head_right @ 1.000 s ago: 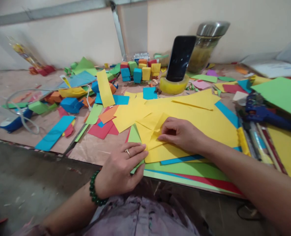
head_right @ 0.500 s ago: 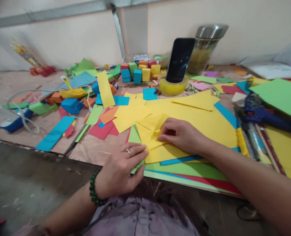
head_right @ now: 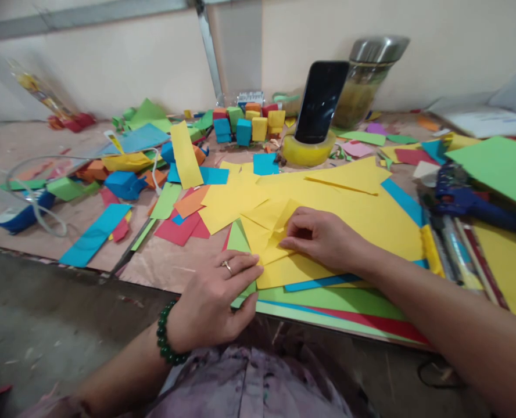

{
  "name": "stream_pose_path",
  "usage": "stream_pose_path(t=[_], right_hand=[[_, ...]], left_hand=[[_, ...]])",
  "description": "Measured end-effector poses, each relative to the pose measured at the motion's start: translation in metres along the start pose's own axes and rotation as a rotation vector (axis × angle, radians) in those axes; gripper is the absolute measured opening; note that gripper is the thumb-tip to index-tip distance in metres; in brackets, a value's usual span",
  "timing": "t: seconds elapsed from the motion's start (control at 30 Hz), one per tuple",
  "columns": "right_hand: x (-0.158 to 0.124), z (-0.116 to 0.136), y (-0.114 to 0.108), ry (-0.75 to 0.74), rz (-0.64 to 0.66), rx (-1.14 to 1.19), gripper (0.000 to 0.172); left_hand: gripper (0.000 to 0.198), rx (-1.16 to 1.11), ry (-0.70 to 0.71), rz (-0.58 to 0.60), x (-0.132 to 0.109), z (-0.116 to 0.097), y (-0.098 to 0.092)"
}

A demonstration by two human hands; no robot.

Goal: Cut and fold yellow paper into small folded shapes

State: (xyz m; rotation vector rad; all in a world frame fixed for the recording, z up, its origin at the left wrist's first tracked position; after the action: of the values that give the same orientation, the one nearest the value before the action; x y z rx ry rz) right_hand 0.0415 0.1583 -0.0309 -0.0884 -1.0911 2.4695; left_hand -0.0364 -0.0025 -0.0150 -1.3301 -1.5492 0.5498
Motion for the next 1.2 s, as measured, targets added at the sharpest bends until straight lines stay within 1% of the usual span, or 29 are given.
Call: stream_pose_path(t=[0.3,0.4,0.47,0.6,0.8,1.13,1.2], right_hand=[[-0.0003,-0.0013,0.0017,0.000,0.017,-0.014,0.033],[-0.0009,-0.0019,0.0020,-0.002,0.026,-0.017,0.032],[-0.0011,-0.0016,0.0017,-0.003,0.028,-0.021,0.031],[-0.0008,-0.0002,0.0008,-0.008,0.023,-0.031,0.031],[-0.0009,0.0009,0.0001,-0.031,0.015,-0.054,0.028],[-0.0016,-0.0007,0.0010,-0.014,0.029,-0.030,0.032],[-0.0015,-0.0019,0.0014,-0.016,0.032,-0.035,0.030]], left_hand=[[0.025,-0.019,0.003,0.010,-0.0002,-0.0008,0.0001],[0.035,-0.028,-0.009,-0.002,0.0001,0.0007,-0.0010],[0.038,-0.033,0.002,-0.022,-0.0003,0.0003,-0.0021],[0.030,-0.029,0.032,-0.058,-0.0023,-0.0017,-0.0033],[0.031,-0.036,0.036,-0.062,-0.0035,-0.0013,-0.0027],[0.028,-0.051,0.024,-0.048,-0.0028,-0.0015,-0.0053],[0.032,-0.058,0.024,-0.039,-0.0023,-0.0017,-0.0046]])
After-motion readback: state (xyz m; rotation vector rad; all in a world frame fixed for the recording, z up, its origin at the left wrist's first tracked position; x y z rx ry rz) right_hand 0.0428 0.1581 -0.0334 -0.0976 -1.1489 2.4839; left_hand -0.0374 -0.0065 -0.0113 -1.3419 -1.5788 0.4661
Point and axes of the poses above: each hand's wrist, its own x-axis towards the middle knuckle, its own y-axis out of the palm, z = x × y, the point moved 8 cm from there along x, towards the middle knuckle, and after that the axes turned 2 degrees about -y, right-handed, at the moved point
